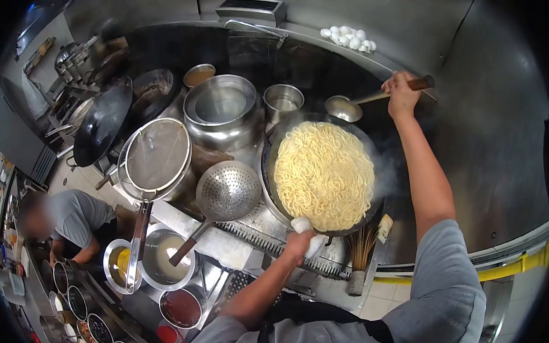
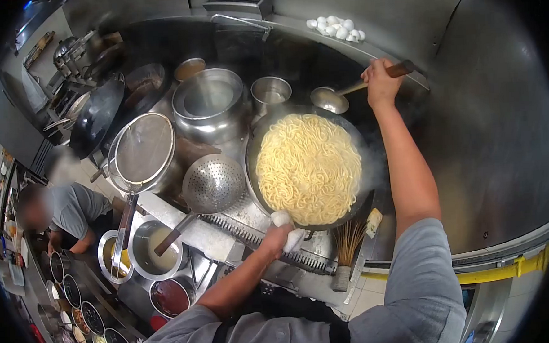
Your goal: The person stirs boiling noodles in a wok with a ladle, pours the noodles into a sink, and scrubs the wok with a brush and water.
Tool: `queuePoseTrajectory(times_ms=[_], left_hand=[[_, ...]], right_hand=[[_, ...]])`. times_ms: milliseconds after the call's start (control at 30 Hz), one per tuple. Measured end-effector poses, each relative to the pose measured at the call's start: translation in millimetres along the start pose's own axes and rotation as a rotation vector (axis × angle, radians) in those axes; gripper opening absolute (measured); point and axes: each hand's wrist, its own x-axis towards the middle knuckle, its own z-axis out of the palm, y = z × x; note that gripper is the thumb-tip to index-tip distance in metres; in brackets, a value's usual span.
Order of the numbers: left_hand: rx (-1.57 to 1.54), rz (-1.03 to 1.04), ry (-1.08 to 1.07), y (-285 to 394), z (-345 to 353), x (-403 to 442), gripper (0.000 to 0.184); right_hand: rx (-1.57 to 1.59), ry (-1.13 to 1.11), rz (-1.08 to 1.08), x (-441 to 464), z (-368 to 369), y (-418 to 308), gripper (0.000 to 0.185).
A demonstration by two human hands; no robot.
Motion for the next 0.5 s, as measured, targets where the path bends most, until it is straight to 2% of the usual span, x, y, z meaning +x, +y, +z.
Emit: queuePoseTrajectory(times_ms=[100, 200, 267, 300, 333, 367, 400, 433, 500], left_hand=[[-0.081, 0.062, -0.035, -13.5, -6.7, 0.5, 0.032], [0.009, 0.077, -0.011, -27.7, -6.5, -10.8, 0.031], [-0.017, 0.036, -0.07, -40.3, -8.3, -17.8, 0.029], [0.115, 0.041, 0.025, -28.5, -3.4, -42.0, 0.033], [0.194, 0.15, 0.065, -29.7, -2.3, -55.3, 0.036], [0.228, 0.134, 0.112, -40.4, -2.3, -57.0, 0.038], [0.202, 0.108, 0.18, -48.2, 4.3, -60.6, 0.039], [0.178, 0.108, 0.209, -56.9, 1.4, -64.8, 0.039], [0.105, 0.175, 0.13, -75.7, 3.9, -67.3, 0.05]], right_hand=[[-0.017, -0.006, 0.021, -4.2, 8.0, -16.7, 0.024], [-0.075, 0.002, 0.005, -2.2, -6.3, -27.3, 0.022], [-0.04, -0.008, 0.014, -1.4, -15.5, -11.3, 0.021], [-0.149, 0.058, 0.052, -9.0, -9.0, -21.3, 0.02], [-0.037, 0.091, 0.086, -12.9, -1.9, -23.9, 0.019], [-0.118, -0.079, -0.041, 10.2, -29.7, 7.6, 0.018], [0.018, -0.047, 0.049, 18.3, -35.9, 11.2, 0.016], [0.065, -0.107, 0.094, 15.5, -36.8, -2.7, 0.011], [0.204, -0.112, 0.112, 14.0, -46.2, -1.4, 0.007]])
